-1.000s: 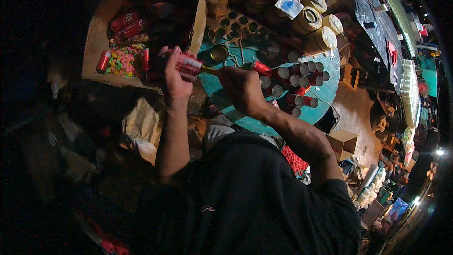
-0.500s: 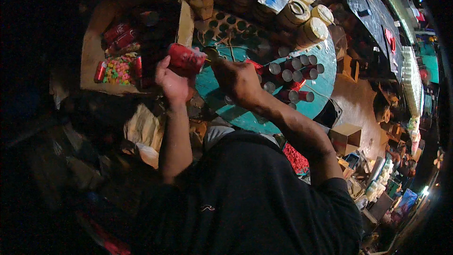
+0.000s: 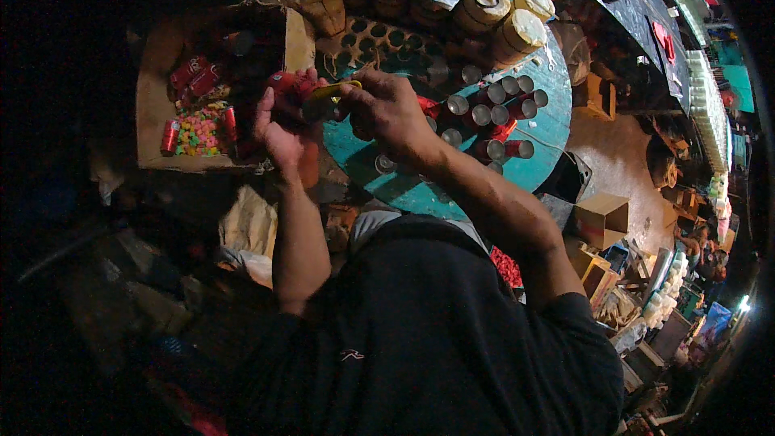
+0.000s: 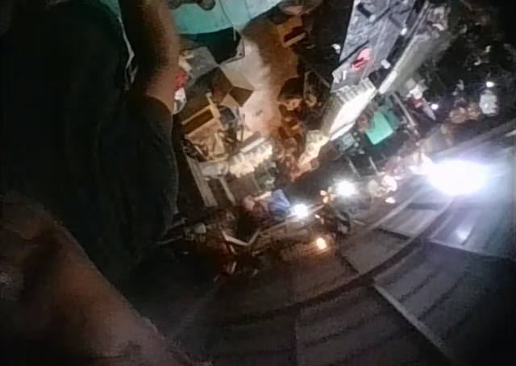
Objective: The person repeatedly picks red cylindrical firecrackers from a cardboard box, applies a substance to them with a yellow brush, and places them on a green table. The person also handles thin sticks, possibly for fuses, and arranges the firecrackers on the table.
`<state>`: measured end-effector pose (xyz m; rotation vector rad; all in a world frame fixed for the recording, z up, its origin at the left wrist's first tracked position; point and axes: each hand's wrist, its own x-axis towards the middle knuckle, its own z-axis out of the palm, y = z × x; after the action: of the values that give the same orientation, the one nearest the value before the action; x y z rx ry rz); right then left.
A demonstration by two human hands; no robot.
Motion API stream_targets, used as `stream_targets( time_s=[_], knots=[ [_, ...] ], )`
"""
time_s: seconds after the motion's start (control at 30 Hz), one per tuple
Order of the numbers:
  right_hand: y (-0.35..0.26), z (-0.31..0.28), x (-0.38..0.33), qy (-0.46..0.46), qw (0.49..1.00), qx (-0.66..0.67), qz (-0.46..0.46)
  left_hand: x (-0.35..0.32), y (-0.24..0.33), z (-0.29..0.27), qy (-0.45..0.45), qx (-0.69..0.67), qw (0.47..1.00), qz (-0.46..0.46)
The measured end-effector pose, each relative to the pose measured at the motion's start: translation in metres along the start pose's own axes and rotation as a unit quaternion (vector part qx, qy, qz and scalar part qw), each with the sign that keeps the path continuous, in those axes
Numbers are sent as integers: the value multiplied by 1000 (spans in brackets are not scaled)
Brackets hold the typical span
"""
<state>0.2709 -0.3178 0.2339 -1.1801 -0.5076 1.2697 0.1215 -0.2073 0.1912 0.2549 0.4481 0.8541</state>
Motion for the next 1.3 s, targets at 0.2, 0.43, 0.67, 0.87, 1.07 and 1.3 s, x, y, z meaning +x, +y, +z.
stream_targets(
  time_s=[0.2, 0.43, 0.67, 0.87, 1.07, 1.3],
  knots=[
    [37, -1, 4, -45, 801, -533, -269, 13, -19, -16, 30, -27, 997, 61],
    [31, -2, 1, -27, 752, -483, -447, 10, -8, -35, -201, -149, 966, -72],
    [0, -10, -6, -81, 893, -359, -258, -6, -13, -9, 8, -18, 1000, -2],
    [-11, -25, -12, -115, 737, -464, -478, -16, -18, -9, -60, -4, 998, -13],
    [-18, -25, -39, 32, 965, -213, -149, -28, -25, 15, 72, 210, 968, 113],
    [17, -36, -49, 154, 945, -231, -173, -11, -58, 0, 58, 126, 984, 112]
  ],
)
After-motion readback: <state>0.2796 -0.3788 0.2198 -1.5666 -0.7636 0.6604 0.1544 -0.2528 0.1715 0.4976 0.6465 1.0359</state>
